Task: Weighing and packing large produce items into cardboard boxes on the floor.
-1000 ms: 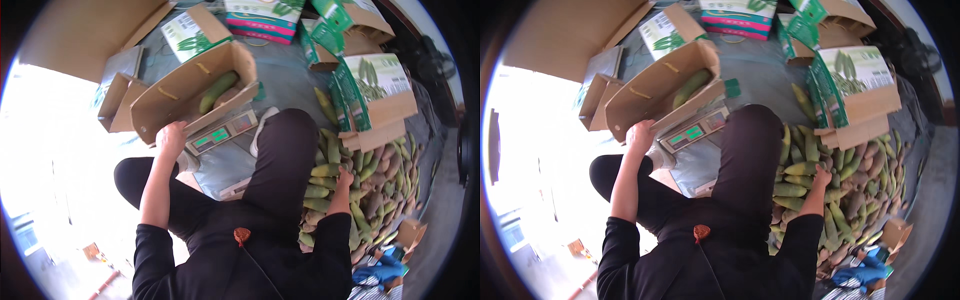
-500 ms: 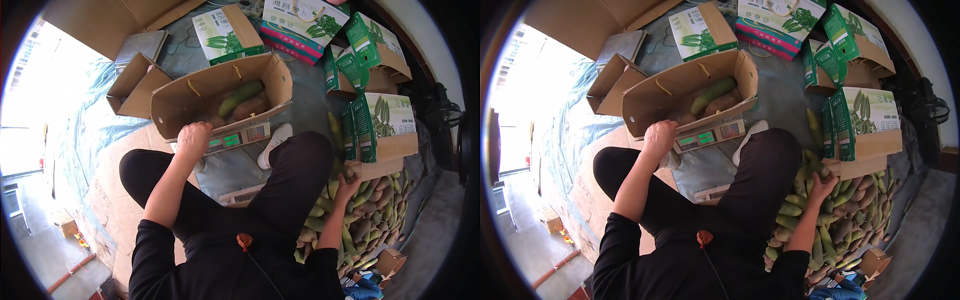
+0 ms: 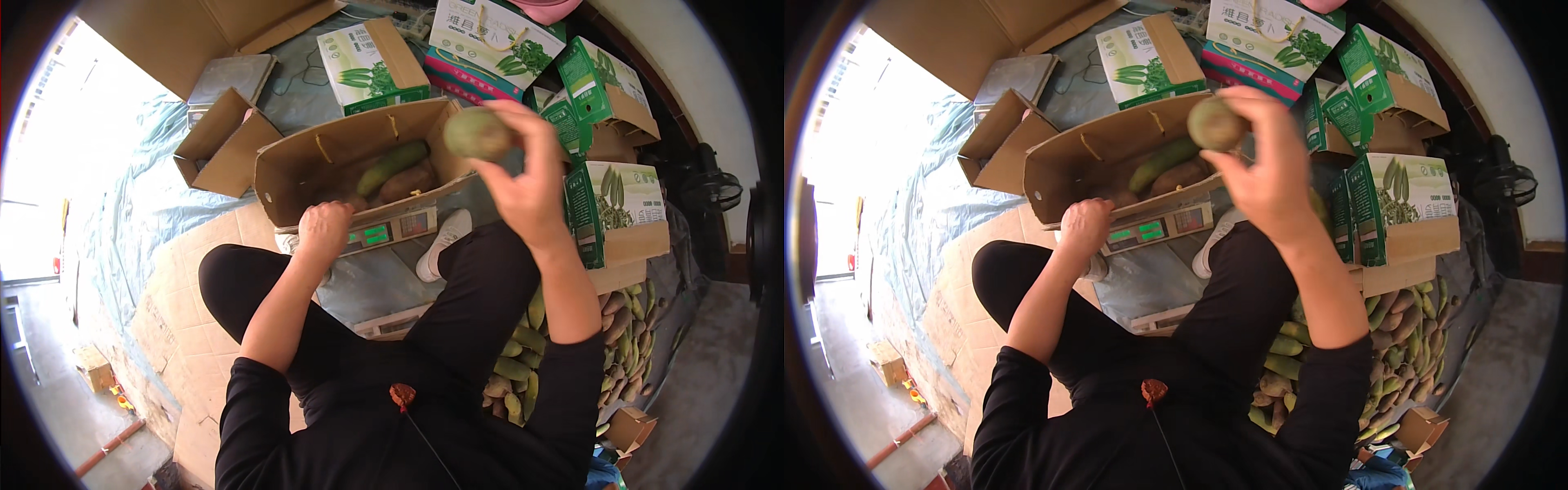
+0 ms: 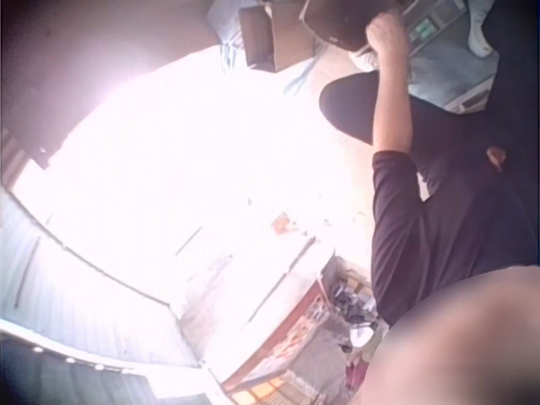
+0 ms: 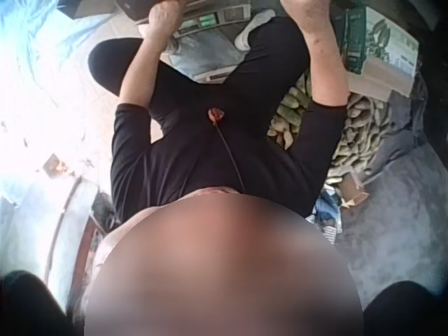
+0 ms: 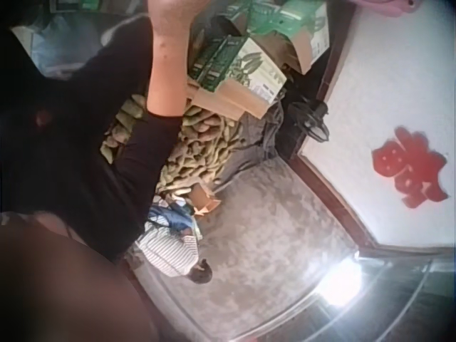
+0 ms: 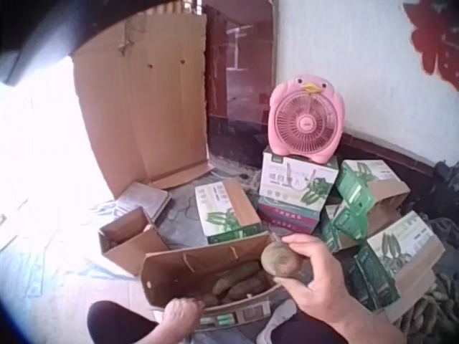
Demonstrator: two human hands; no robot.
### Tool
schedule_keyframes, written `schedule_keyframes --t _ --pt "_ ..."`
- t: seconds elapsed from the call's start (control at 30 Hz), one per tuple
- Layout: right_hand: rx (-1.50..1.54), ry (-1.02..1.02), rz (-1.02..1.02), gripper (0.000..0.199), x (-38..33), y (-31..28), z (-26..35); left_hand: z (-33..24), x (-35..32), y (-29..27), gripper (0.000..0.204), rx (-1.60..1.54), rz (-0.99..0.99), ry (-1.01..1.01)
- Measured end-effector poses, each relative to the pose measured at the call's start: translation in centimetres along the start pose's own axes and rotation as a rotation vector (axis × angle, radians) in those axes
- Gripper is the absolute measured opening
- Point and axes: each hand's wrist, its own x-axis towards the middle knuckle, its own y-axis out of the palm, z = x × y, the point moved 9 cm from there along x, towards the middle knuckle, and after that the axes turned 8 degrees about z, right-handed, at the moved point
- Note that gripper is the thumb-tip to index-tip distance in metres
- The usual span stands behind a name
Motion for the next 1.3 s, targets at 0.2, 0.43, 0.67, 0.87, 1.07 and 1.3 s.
schedule_keyframes --t 0.2,0.43,0.67,0.87,1.07,1.3 --pt "-0.079 -0.098 0.231 0.039 2.0 12.4 0.7 0.3 -0.7 -0.5 0.011 -0.011 -0.008 -0.016" --pt "-0.262 0.072 0.429 0.05 1.7 19.0 -1.2 -0.2 1.7 0.5 0.013 0.024 0.046 -0.076" --pt "0.011 0.228 0.263 0.031 -1.8 5.7 -1.3 -0.4 0.8 -1.3 0.026 0.045 0.053 -0.033" --pt "-0.152 0.656 -0.07 0.028 -18.1 -9.5 -8.7 -1.1 0.4 -1.8 0.025 0.009 -0.001 0.021" --pt "-0.408 1.31 -0.195 0.029 -45.2 -17.2 -12.9 -1.6 0.1 -2.0 0.024 -0.021 0.01 0.024" --pt "-0.525 1.96 0.143 0.035 -75.8 -12.6 -9.7 -2.8 0.9 -0.7 0.023 -0.092 0.01 0.085"
